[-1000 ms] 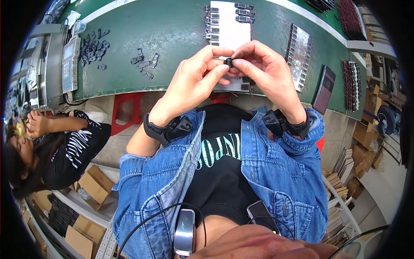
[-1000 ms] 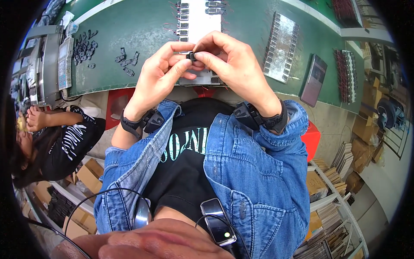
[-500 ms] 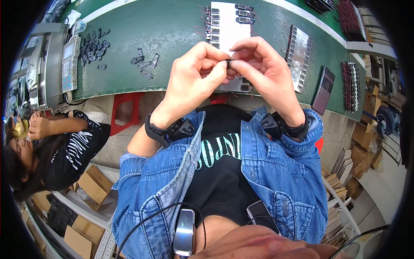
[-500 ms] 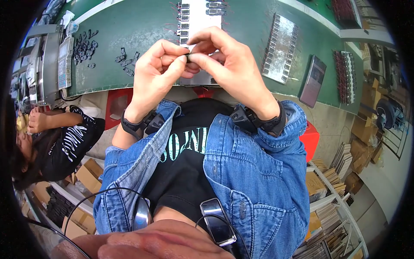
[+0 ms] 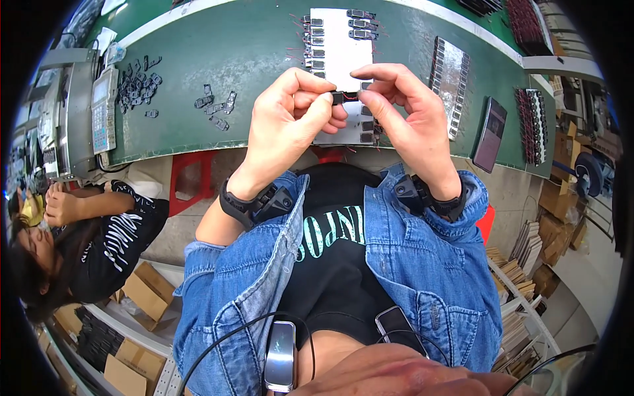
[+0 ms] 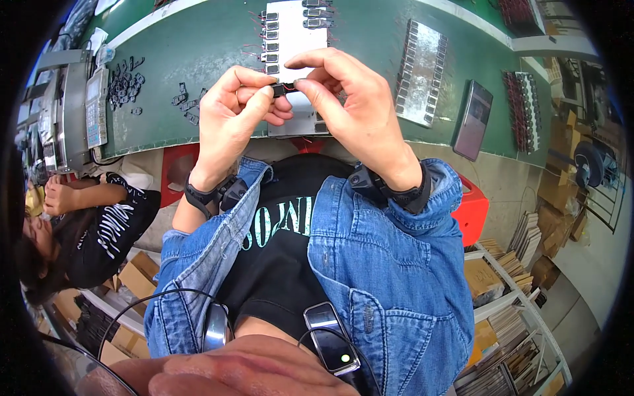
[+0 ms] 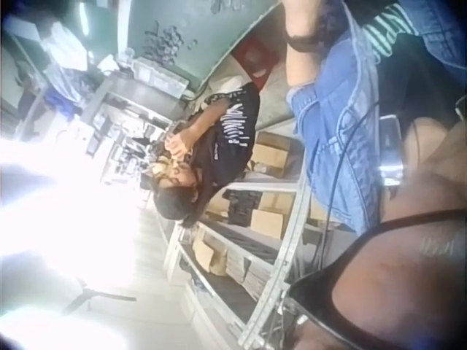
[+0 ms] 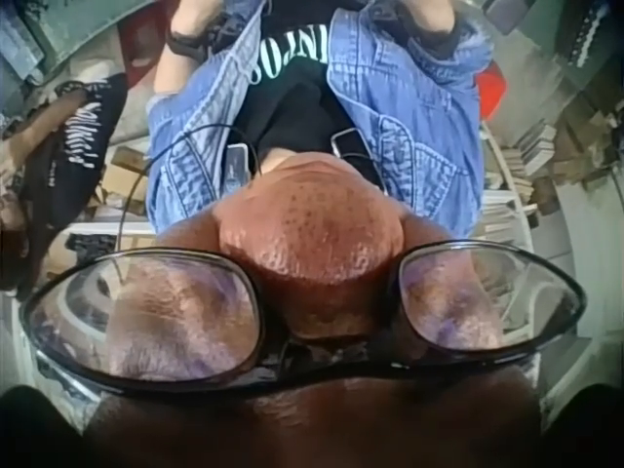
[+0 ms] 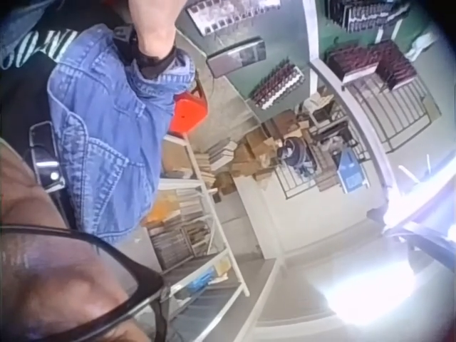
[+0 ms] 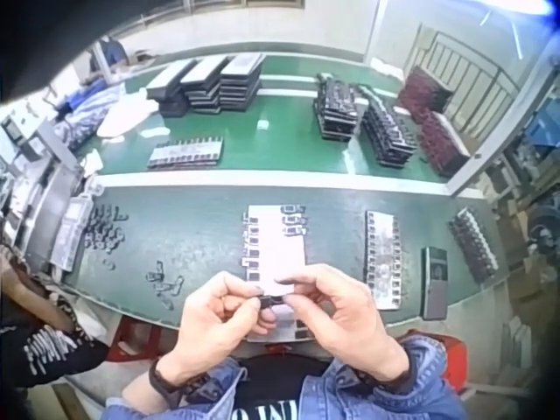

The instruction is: The person picks up a speaker and a plastic cover, presses the cover onto the speaker by hand, and places the assembled unit onto a metal plate. This process is repeated for several units, occasionally moving the plate to reach empty spots.

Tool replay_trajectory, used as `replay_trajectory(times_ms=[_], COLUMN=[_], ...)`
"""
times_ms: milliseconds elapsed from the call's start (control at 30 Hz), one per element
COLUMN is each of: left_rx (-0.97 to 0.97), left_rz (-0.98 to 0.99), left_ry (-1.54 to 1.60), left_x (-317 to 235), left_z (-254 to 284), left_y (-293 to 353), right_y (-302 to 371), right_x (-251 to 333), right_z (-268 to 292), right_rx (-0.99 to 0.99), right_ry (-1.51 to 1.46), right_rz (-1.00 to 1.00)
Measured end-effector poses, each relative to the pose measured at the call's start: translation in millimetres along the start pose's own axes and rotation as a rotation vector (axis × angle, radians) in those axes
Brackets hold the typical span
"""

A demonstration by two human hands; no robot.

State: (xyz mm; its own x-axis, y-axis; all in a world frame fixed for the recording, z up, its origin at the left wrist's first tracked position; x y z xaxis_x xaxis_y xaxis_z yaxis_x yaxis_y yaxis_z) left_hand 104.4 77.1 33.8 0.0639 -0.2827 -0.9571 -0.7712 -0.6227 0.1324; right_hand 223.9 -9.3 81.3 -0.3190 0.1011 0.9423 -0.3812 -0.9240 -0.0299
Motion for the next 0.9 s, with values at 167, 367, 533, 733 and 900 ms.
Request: replay_trajectory(times_ms=[167, 367, 533, 733, 900], left_rx=[0.011, -0.075, -0.184, -0.154, -0.154], left_rz=[-0.05, -0.146, -0.249, -0.202, -0.287], left_ry=[-0.087, -0.29, -0.226, -0.3, -0.412], left_x=[0.3, -17.1, -34.6, -21.4, -26.7], left_z=[-4.4, 0.8, 17.5, 20.6, 20.6], left_y=[3.1, 2.0, 8.3, 12.7, 12.2], right_y=[0.7, -14.8, -46.4, -47.5, -43.4], right_x=[-9.4, -34.8, -47.1, -24.6, -24.5], right_z=[-6.5, 11.8, 31.5, 28.2, 34.3], right_rx=[-0.035, -0.018, -0.065, -0.229, -0.286], right_ry=[-0.056, -0.202, 0.168, 0.534, 0.577], right_rz=[0.021, -0.084, -0.009, 0.194, 0.238])
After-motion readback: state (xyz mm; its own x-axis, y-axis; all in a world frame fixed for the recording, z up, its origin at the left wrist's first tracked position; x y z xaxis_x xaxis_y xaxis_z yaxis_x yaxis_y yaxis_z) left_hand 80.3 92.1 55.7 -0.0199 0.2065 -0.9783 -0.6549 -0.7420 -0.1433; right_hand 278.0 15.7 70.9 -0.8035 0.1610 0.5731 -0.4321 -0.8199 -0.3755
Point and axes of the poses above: each hand's wrist, its own y-axis away from the middle knuckle, its own z-axis out of the back of the hand, x = y × z, the point moved 10 cm from there along -y, towards the middle knuckle, and after that the axes turned 1 degree about -x, right-handed, at the moved point
